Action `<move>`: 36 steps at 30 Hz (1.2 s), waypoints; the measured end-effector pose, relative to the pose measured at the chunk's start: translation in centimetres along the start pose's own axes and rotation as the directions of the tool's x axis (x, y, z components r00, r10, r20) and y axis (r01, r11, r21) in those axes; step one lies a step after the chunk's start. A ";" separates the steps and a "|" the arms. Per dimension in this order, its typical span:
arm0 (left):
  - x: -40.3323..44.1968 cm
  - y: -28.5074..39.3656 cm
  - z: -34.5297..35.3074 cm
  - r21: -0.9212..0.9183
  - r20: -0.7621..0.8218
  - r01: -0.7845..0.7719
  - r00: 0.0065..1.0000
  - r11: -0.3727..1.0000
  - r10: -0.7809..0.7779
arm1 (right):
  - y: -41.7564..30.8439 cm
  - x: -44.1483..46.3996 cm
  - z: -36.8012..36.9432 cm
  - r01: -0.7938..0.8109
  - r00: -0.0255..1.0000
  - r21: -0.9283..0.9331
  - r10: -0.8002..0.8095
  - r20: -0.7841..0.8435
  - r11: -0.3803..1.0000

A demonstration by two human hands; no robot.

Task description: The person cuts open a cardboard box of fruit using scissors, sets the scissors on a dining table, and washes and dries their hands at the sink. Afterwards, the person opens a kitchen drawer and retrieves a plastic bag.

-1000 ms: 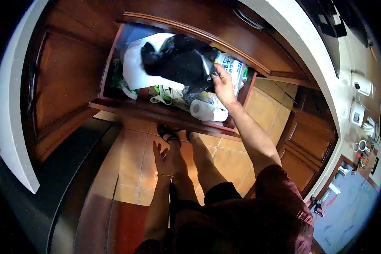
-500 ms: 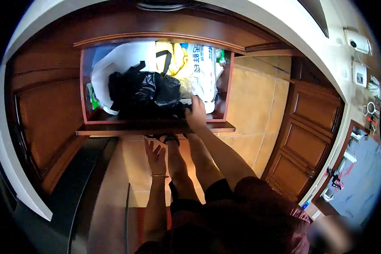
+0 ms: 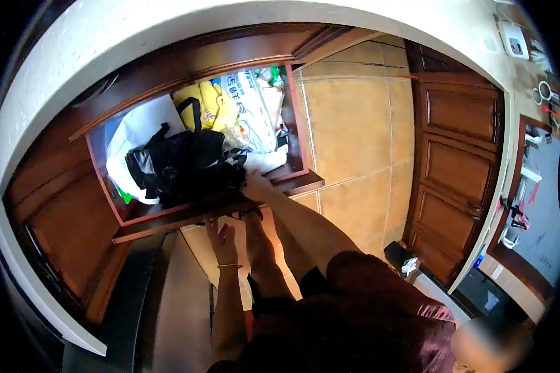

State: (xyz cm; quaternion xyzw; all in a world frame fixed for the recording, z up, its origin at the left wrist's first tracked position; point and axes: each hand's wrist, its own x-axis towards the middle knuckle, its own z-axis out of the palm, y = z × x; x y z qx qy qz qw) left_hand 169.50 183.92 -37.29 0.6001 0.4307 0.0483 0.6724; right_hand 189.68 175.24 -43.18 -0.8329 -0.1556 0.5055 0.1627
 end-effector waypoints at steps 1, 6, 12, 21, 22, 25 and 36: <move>0.4 0.6 0.1 -0.036 0.014 -0.008 1.000 0.999 0.008 | -1.7 -2.1 -1.5 -0.050 0.999 0.103 0.050 0.002 0.993; 3.0 5.4 0.6 -0.149 0.049 0.122 0.992 0.981 -0.116 | -3.7 -8.5 0.1 0.447 0.729 0.255 -0.185 -0.659 0.857; 8.1 18.4 2.5 0.447 0.115 -0.562 0.808 0.696 0.578 | -1.1 -13.6 3.1 0.221 0.932 0.683 0.056 -0.359 0.696; 13.0 36.0 1.7 0.830 0.235 -0.552 0.475 0.078 0.848 | 5.5 -8.7 2.4 -0.173 0.985 0.961 0.039 0.169 0.214; 13.0 36.1 1.1 0.849 0.252 -0.526 0.481 0.046 0.840 | 5.6 -8.6 2.5 -0.187 0.982 0.960 0.028 0.185 0.209; 12.3 36.1 -0.3 0.860 0.312 -0.509 0.486 -0.026 0.816 | 6.5 -7.6 2.5 -0.212 0.977 0.954 0.014 0.214 0.214; -2.7 34.2 -0.7 0.890 0.258 -0.439 0.709 0.125 0.656 | 3.7 -11.3 -1.0 -0.112 0.981 0.993 0.154 0.114 -0.022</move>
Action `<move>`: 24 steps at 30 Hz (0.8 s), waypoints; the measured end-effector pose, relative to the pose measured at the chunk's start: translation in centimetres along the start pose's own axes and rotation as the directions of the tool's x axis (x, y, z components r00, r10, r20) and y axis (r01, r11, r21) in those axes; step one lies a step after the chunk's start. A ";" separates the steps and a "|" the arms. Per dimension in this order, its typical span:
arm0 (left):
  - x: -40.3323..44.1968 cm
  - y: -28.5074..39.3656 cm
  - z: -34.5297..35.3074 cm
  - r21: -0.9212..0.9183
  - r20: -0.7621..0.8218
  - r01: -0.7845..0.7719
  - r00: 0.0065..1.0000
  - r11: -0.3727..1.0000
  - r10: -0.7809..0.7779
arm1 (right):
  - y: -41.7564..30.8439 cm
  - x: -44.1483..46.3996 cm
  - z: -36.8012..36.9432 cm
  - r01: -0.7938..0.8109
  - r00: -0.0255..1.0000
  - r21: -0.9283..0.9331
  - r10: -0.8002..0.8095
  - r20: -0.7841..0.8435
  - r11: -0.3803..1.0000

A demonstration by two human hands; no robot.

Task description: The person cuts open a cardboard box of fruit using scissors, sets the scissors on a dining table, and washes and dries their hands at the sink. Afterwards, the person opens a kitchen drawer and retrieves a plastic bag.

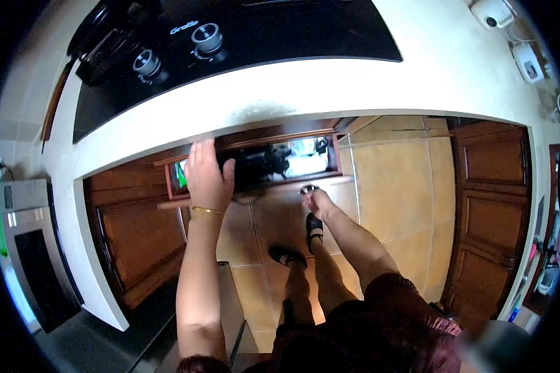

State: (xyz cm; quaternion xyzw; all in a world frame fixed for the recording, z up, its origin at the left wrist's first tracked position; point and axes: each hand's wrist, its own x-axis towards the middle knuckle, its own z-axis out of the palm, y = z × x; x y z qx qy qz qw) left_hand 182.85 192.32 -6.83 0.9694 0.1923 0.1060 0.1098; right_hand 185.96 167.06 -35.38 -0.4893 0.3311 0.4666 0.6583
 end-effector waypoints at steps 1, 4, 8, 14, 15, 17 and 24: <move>-1.5 -0.1 -0.7 -0.026 -0.002 -0.022 1.000 0.999 0.022 | -0.6 -3.6 1.9 0.114 0.993 -0.059 -0.116 -0.031 0.992; -3.6 0.2 -1.3 -0.134 -0.024 0.017 1.000 0.991 -0.020 | -2.0 -9.5 3.0 0.490 0.859 -0.391 -0.357 0.367 0.779; -1.1 1.8 -3.6 -0.288 -0.078 0.017 0.996 0.957 -0.041 | -7.7 -19.0 3.4 0.667 0.744 -0.612 -0.349 0.570 0.425; -6.9 0.7 -3.1 -0.305 -0.137 0.039 0.987 0.952 -0.085 | -8.9 -31.1 0.2 0.619 0.724 -0.718 -0.586 0.363 0.319; -7.7 0.3 -4.1 -0.291 -0.137 0.053 0.986 0.955 -0.097 | -9.2 -32.2 0.6 0.621 0.717 -0.691 -0.625 0.310 0.370; -10.6 1.0 -4.8 -0.386 -0.081 0.079 0.990 0.919 -0.119 | -8.6 -34.7 -0.6 0.610 0.705 -0.637 -0.690 0.163 0.472; -18.3 2.1 -7.0 -0.589 0.070 0.264 0.958 0.764 -0.277 | -7.0 -35.6 1.5 0.573 0.637 -0.697 -0.769 0.048 0.431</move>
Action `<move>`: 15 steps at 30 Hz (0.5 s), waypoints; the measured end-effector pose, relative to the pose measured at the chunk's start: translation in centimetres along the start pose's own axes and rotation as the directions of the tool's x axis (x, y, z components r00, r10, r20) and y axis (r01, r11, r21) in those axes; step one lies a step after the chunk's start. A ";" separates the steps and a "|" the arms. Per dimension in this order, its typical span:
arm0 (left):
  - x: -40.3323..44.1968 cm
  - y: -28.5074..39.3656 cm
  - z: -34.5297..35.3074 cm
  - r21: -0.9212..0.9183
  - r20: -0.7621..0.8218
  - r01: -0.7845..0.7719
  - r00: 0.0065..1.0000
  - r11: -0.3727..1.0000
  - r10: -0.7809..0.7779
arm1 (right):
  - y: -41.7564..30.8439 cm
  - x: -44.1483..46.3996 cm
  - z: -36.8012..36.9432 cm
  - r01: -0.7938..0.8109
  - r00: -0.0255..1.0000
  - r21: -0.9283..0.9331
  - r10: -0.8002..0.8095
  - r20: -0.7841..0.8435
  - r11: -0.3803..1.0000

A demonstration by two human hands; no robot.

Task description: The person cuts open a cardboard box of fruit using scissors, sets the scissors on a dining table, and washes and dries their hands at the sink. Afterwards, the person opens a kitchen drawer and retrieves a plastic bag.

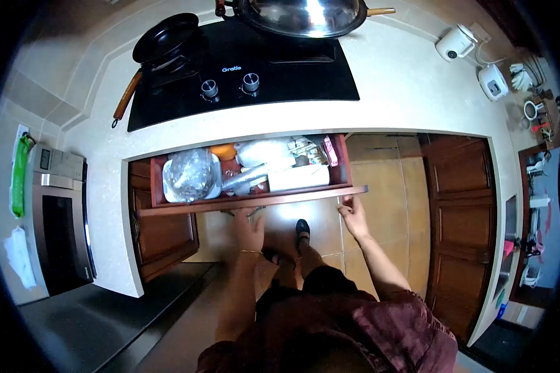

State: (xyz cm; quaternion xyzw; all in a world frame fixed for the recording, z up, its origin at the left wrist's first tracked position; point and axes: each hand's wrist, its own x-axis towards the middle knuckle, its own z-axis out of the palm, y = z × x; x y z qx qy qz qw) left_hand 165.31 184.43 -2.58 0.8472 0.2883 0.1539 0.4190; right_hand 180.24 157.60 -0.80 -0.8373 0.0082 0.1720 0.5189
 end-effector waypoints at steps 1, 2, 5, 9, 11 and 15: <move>-0.8 0.1 -0.1 -0.027 -0.014 0.067 0.998 0.997 -0.067 | 0.1 -0.5 0.3 -0.024 0.999 -0.069 0.023 -0.022 0.997; -1.6 0.3 -0.2 -0.053 -0.028 0.132 0.991 0.990 -0.134 | 0.2 -1.3 0.1 -0.086 0.995 -0.044 0.083 -0.054 0.995; -4.0 -1.2 -0.8 -0.071 0.000 0.081 0.997 0.994 -0.081 | 1.4 -3.8 -0.9 0.011 1.000 0.095 -0.010 -0.020 0.995; -5.6 1.5 -4.8 -0.095 0.267 0.084 0.962 0.992 -0.056 | 2.4 -4.2 -4.9 -0.049 0.962 -0.025 0.054 0.268 0.999; -5.0 5.0 -7.6 -0.187 0.557 0.434 0.786 0.881 -0.269 | 1.2 -4.0 -8.1 0.057 0.840 -0.175 0.048 0.540 0.983; -4.7 20.9 -8.1 -0.937 0.323 0.348 0.900 -0.036 0.294 | -1.4 -3.7 -14.5 -0.136 0.753 0.515 -0.250 0.608 0.846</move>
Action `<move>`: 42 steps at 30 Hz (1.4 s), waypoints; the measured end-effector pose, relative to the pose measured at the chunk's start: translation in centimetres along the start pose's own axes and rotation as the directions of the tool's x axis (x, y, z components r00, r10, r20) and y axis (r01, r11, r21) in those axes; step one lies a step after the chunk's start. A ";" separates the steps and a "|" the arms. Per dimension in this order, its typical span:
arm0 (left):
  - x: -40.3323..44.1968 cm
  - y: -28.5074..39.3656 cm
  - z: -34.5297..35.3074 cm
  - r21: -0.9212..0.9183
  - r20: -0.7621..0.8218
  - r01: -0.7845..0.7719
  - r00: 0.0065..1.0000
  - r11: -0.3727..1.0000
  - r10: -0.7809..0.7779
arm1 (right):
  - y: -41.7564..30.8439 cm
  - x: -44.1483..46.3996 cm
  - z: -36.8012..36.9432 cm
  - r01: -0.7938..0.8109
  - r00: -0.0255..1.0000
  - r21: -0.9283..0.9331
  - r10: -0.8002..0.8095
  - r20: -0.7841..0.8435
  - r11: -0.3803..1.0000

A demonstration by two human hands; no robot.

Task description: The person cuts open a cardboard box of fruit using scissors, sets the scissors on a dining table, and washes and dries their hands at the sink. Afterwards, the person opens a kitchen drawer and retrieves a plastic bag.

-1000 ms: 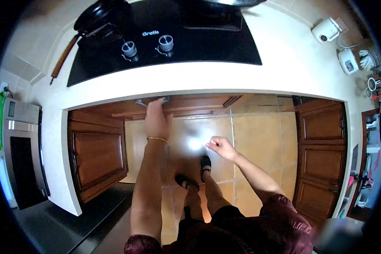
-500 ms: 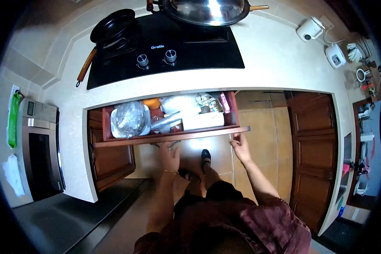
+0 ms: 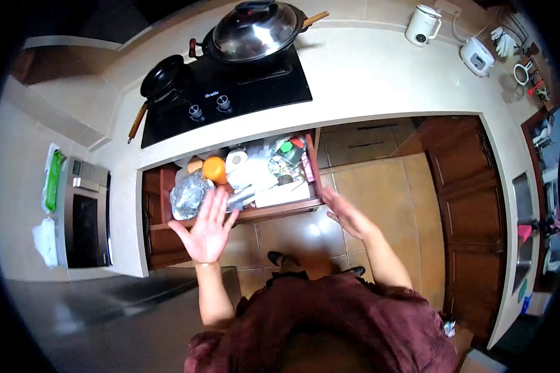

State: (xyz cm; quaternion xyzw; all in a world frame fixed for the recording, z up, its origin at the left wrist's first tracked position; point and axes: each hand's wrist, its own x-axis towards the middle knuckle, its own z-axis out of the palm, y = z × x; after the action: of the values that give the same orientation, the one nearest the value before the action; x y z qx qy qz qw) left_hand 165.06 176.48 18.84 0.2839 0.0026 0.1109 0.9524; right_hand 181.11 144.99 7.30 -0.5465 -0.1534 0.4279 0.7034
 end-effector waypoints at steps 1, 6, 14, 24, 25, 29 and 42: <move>0.3 -2.1 3.9 -0.066 -0.010 -0.069 0.998 0.995 0.069 | -2.3 -3.8 -0.8 0.093 0.995 0.337 -0.081 -0.049 0.937; 5.6 -20.5 15.4 -0.313 0.134 0.046 0.991 0.949 -0.004 | -7.7 -23.9 -11.0 0.356 0.931 0.722 -0.286 -0.225 0.593; 12.8 -48.7 24.5 -0.343 0.162 0.556 0.829 0.757 -0.536 | -3.4 -46.5 -25.8 0.716 0.581 0.384 -0.193 -0.791 0.583; 23.9 -76.0 42.1 -0.421 0.486 0.891 0.381 0.171 -0.786 | -8.3 -60.3 -39.5 0.815 -0.026 -0.062 -0.072 -0.997 0.576; 24.7 -78.5 44.3 -0.377 0.491 0.915 0.330 0.145 -0.806 | -10.0 -61.8 -40.3 0.810 -0.118 -0.121 -0.043 -0.992 0.574; 25.9 -86.6 53.3 -0.286 0.468 0.958 0.120 -0.022 -0.876 | -12.9 -67.5 -45.5 0.744 -0.445 -0.374 -0.007 -0.895 0.553; 21.3 -109.7 62.9 0.228 0.400 0.951 0.105 0.210 -0.911 | -16.8 -87.5 -70.6 0.416 -0.712 -0.552 -0.118 -0.692 0.723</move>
State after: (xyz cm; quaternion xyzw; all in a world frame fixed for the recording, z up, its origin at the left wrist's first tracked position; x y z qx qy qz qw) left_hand 213.10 57.73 13.50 0.1939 -0.0467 -0.5811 0.7890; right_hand 185.28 32.07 19.33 -0.4491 0.3820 -0.5483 0.5930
